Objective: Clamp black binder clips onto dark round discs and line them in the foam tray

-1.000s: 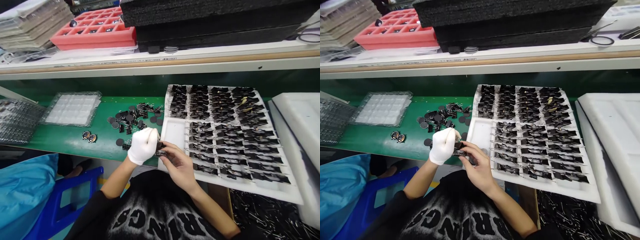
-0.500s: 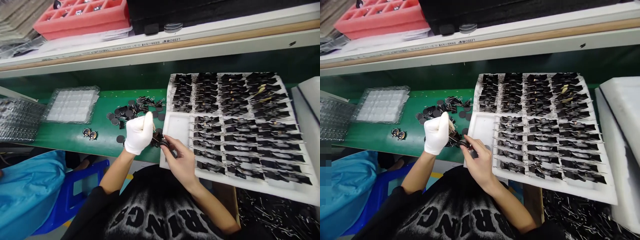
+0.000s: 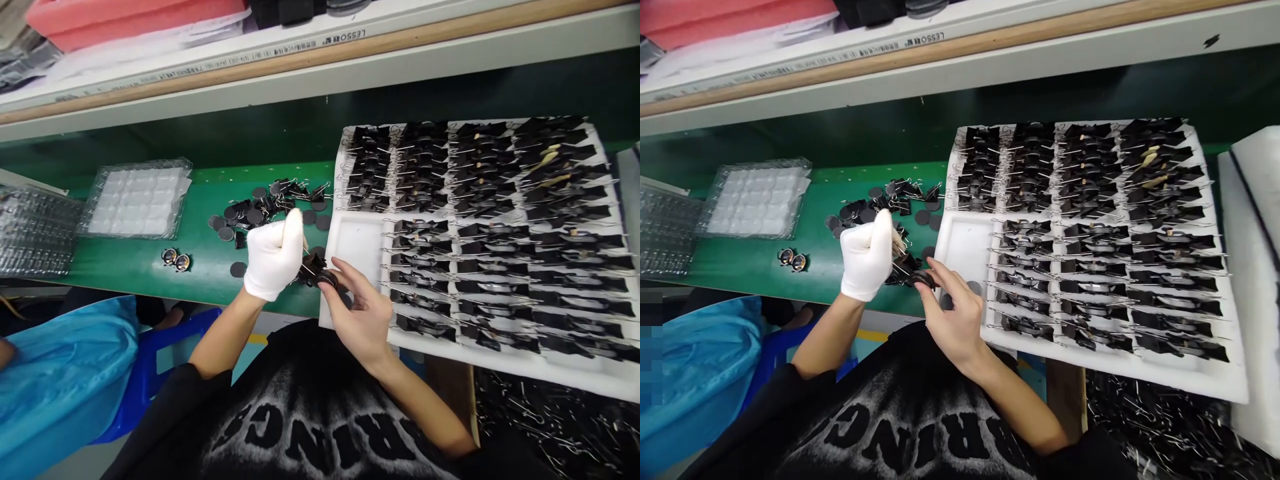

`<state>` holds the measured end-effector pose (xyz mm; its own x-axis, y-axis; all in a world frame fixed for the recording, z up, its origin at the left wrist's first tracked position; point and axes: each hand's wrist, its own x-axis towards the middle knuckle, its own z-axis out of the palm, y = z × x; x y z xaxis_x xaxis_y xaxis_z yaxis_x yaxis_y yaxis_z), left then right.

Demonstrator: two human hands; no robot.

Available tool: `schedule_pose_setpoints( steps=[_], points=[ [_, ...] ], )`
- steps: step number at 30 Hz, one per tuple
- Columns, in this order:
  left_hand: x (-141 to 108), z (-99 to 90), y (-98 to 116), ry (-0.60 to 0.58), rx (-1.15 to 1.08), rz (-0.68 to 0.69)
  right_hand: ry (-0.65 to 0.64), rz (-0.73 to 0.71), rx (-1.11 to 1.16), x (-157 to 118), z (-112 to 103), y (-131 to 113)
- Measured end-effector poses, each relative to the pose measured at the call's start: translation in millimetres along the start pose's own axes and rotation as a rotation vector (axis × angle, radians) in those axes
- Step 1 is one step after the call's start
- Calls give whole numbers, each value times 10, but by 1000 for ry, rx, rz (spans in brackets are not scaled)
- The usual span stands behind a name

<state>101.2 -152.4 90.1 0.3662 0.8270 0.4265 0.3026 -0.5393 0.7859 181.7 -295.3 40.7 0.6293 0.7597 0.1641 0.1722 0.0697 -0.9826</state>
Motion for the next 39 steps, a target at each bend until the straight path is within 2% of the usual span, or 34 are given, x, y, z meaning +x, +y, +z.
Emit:
schedule_pose_setpoints(
  steps=[7, 11, 14, 15, 19, 21, 23, 25, 29, 35, 37, 39],
  points=[
    [-22, 23, -5, 15, 45, 21, -9, 73, 25, 34, 60, -47],
    [-21, 13, 22, -39, 53, -13, -19, 128, 35, 50, 56, -54],
    [49, -169, -32, -193, -24, -105, -4, 211, 113, 71, -18, -52],
    [87, -270, -80, -198, -62, -133, -1, 259, 183, 84, -51, -52],
    [176, -706, -298, 61, -48, -194, -52, 476, 554, 147, -128, -42],
    [106, -812, -323, 9, 48, -182, -80, 525, 627, 165, -101, -30],
    [-47, -789, -265, -142, 127, -108, -103, 527, 624, 171, -43, -21],
    [-228, -671, -167, -263, 191, 20, -141, 511, 591, 170, 17, -19],
    [-457, -407, -59, -369, 301, 228, -191, 471, 523, 146, 59, -24],
    [-559, -231, -137, -236, 563, 457, -121, 386, 423, 52, -14, 25],
    [-616, -197, -129, -133, 529, 496, -117, 403, 424, 37, -24, 31],
    [-650, -189, -116, -39, 435, 449, -105, 458, 472, 45, -19, 16]
  ],
)
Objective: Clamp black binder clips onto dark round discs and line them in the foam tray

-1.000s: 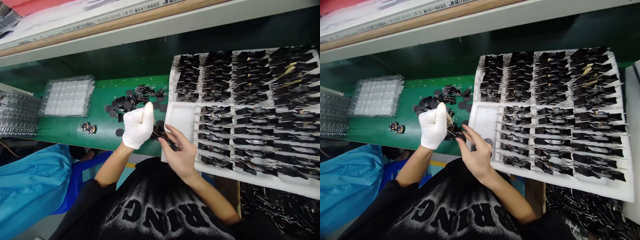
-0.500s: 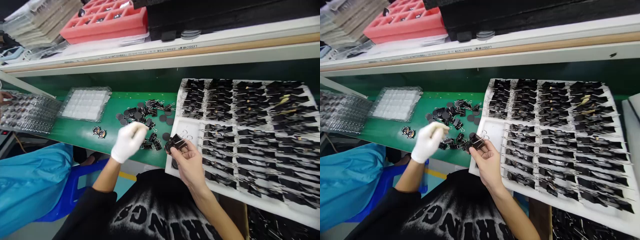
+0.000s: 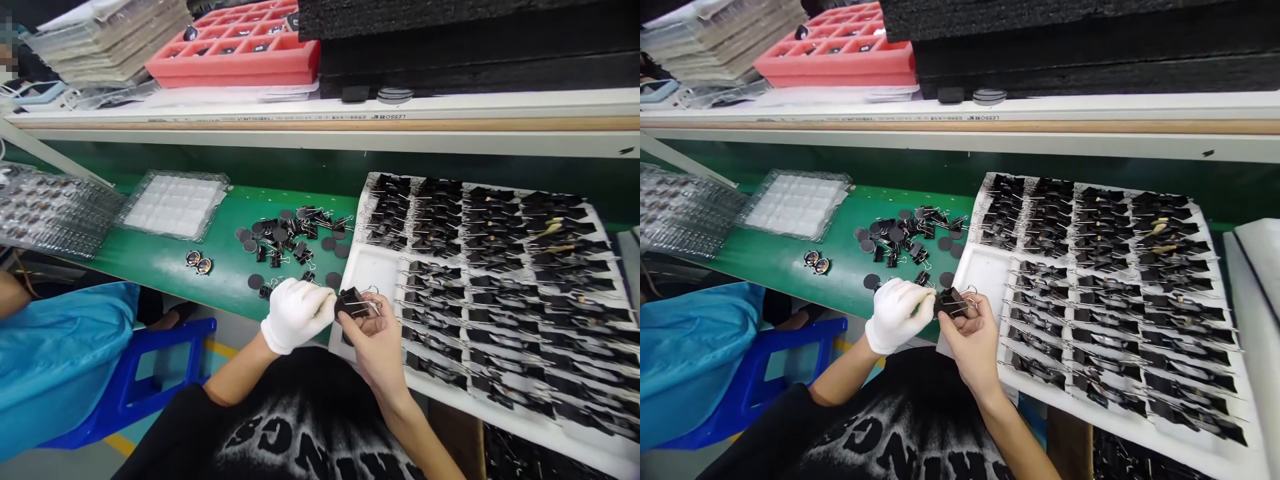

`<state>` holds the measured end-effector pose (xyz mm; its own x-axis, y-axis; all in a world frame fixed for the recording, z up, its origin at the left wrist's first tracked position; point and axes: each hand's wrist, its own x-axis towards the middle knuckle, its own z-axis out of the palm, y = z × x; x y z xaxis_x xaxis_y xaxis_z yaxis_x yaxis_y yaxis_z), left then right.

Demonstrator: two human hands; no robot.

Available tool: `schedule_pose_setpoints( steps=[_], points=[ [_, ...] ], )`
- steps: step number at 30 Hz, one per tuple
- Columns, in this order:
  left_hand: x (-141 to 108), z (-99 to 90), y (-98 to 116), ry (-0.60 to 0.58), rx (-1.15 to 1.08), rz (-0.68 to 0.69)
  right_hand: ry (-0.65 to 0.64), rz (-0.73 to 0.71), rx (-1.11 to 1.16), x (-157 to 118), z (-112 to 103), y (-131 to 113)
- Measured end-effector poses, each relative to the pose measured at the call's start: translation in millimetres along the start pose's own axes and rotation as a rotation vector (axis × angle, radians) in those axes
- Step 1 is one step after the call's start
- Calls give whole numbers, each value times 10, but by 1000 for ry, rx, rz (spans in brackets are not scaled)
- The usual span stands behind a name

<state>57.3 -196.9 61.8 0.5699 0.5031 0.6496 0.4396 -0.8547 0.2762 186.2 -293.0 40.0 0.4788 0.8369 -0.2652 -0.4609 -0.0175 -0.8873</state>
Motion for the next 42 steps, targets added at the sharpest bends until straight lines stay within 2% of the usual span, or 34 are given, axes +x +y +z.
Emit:
schedule_pose_setpoints(
  steps=[3, 6, 8, 10, 12, 13, 15, 17, 19, 22, 24, 26, 30, 32, 35, 39, 42],
  points=[
    [57, -26, -109, 14, -89, -255, 24, 120, 148, 31, 39, -50],
    [223, 5, -432, -93, 145, -462, 2, 199, 263, 70, 58, -88],
    [344, 78, -689, -262, 394, -470, 23, 210, 285, 87, 52, -92],
    [438, 156, -898, -454, 518, -408, 59, 235, 309, 94, 42, -90],
    [495, 196, -1008, -523, 515, -341, 75, 282, 357, 95, 35, -96],
    [510, 194, -1017, -491, 487, -330, 71, 305, 387, 96, 36, -102],
    [512, 149, -940, -317, 363, -369, 67, 323, 437, 105, 46, -115],
    [478, 75, -751, -147, 122, -468, 58, 316, 453, 121, 65, -120],
    [413, 14, -502, -91, -158, -570, 38, 287, 436, 140, 87, -112],
    [292, -10, -182, -137, -443, -680, -39, 216, 375, 151, 96, -96],
    [224, -5, -97, -185, -518, -694, -82, 186, 326, 145, 67, -100],
    [179, -16, -119, -283, -544, -597, -108, 172, 258, 134, 5, -125],
    [169, -109, -271, -526, -538, -268, -201, 137, 78, 119, -163, -219],
    [197, -155, -292, -610, -502, -255, -261, 109, -24, 124, -236, -270],
    [249, -185, -238, -727, -452, -321, -334, 75, -138, 137, -309, -326],
    [284, -178, -171, -737, -427, -255, -355, 84, -189, 137, -340, -350],
    [278, -189, -201, -699, -436, -203, -284, 95, -59, 139, -319, -350]
  ],
)
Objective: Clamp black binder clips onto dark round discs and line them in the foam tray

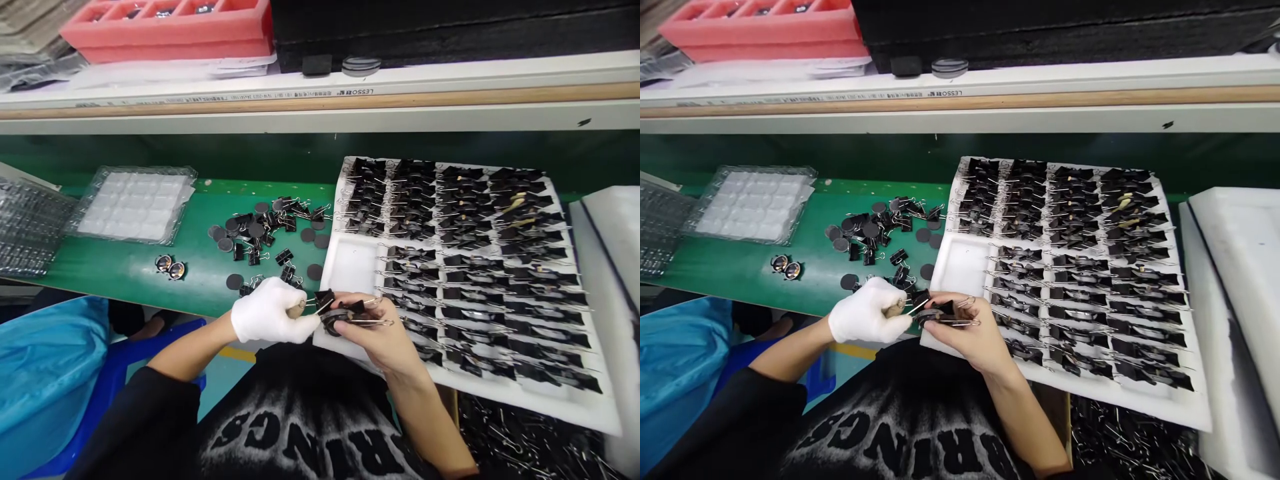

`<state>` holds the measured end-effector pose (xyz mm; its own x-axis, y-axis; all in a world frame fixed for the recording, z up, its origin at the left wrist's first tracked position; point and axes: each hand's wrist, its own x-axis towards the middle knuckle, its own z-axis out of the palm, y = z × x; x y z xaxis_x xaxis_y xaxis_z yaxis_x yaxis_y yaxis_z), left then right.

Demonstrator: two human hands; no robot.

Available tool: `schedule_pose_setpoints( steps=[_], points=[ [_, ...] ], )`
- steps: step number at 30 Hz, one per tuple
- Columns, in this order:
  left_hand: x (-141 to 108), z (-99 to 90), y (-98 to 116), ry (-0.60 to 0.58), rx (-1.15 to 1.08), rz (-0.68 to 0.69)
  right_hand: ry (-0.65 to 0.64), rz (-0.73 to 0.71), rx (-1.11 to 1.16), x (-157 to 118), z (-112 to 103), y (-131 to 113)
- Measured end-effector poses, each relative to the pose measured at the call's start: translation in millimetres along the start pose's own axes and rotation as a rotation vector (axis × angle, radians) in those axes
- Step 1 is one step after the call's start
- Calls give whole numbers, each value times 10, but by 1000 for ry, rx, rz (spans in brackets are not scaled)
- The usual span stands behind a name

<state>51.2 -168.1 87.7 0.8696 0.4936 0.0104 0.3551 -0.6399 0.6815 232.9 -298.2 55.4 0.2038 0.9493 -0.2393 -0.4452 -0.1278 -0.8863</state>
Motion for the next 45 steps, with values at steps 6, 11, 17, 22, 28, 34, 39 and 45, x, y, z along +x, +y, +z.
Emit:
schedule_pose_setpoints(
  steps=[6, 11, 17, 22, 28, 34, 39, 45],
  points=[
    [-76, -93, -39, -123, -122, -44, 246, 103, 292, 79, 43, -16],
    [-83, -119, -1, -245, -198, -73, 154, 129, 203, 99, 51, -25],
    [-77, -64, 9, -277, -245, -36, 108, 112, 181, 90, 78, 10],
    [-70, -60, -24, -249, -210, -16, 108, 114, 169, 74, 91, 72],
    [-15, -147, 9, -478, -592, -260, 28, -90, 41, 46, -18, 16],
    [164, -152, 87, -642, -892, -497, -36, -235, -179, -85, -102, -77],
    [599, -182, -13, -156, -497, -309, 220, -144, 146, -290, 45, 129],
    [1113, 22, -330, -16, 226, 102, -35, -105, 41, -459, 165, 249]
  ],
)
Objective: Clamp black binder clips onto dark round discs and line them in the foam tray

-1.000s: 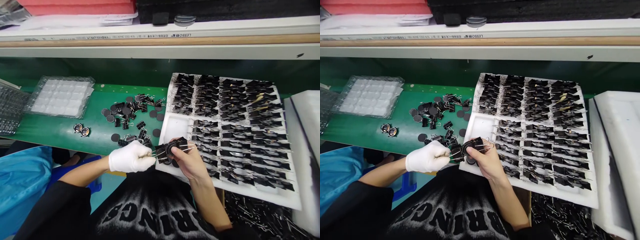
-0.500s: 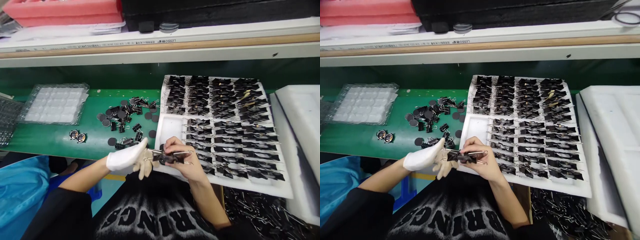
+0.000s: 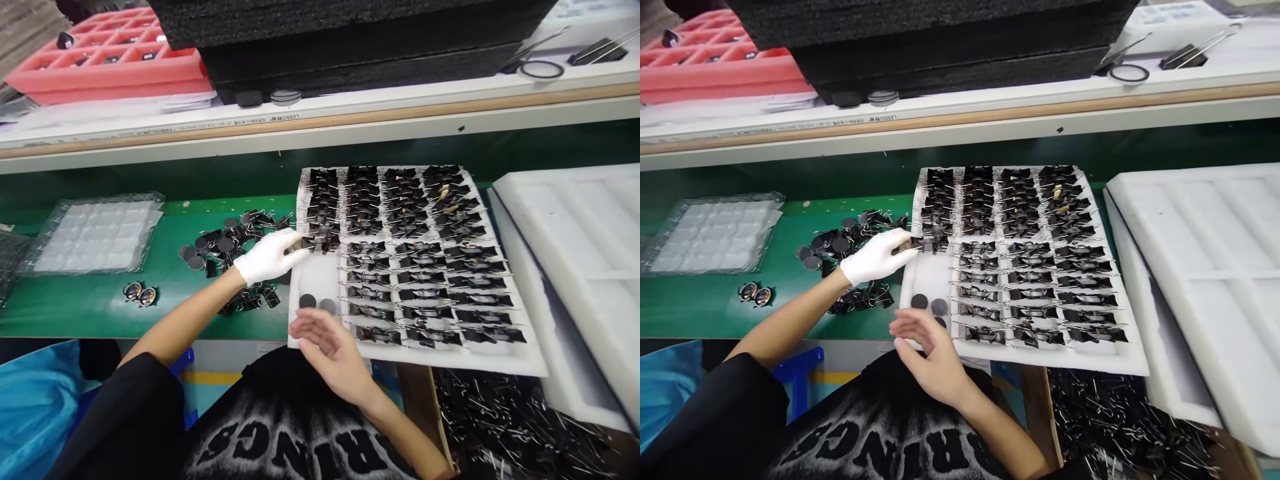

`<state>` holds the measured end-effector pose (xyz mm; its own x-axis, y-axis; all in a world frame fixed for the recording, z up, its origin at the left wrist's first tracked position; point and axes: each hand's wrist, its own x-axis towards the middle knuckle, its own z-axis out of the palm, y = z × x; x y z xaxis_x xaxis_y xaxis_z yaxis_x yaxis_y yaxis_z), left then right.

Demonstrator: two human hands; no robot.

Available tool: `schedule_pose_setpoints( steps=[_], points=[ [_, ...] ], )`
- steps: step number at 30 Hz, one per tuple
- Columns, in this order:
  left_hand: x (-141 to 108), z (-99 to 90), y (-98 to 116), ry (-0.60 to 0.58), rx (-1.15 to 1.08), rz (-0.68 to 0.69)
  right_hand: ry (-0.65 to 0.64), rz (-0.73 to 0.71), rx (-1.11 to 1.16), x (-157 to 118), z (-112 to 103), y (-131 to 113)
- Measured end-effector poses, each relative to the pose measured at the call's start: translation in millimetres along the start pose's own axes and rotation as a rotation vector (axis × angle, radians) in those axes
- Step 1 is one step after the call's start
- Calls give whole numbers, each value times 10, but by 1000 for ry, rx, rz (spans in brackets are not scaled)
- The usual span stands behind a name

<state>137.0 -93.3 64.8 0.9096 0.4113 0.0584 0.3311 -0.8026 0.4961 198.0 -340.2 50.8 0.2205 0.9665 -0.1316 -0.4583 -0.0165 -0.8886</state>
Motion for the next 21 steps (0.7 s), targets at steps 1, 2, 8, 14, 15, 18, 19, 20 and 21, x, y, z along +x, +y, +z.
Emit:
schedule_pose_setpoints(
  steps=[1, 2, 8, 14, 15, 18, 19, 20, 21],
  points=[
    [35, 41, -37, -17, 72, 40, -32, 9, -35, -11, -2, 3],
    [57, 77, -63, -30, 138, 56, -50, 13, -70, -18, -8, 6],
    [74, 248, -10, 1, 444, -105, -85, 0, -193, -4, -43, 14],
    [-15, 306, 112, 27, 479, -175, -128, -89, -400, 8, -85, 45],
    [-67, 283, 126, 23, 474, -174, -125, -153, -512, 9, -100, 58],
    [-314, 140, 127, 61, 451, -182, -89, -350, -992, 12, -162, 107],
    [-428, 68, 99, 90, 441, -199, -84, -382, -1158, 12, -187, 124],
    [-560, -16, 49, 129, 431, -230, -90, -391, -1309, 11, -214, 142],
    [-711, -109, -25, 179, 426, -281, -108, -385, -1436, 10, -242, 158]
  ],
)
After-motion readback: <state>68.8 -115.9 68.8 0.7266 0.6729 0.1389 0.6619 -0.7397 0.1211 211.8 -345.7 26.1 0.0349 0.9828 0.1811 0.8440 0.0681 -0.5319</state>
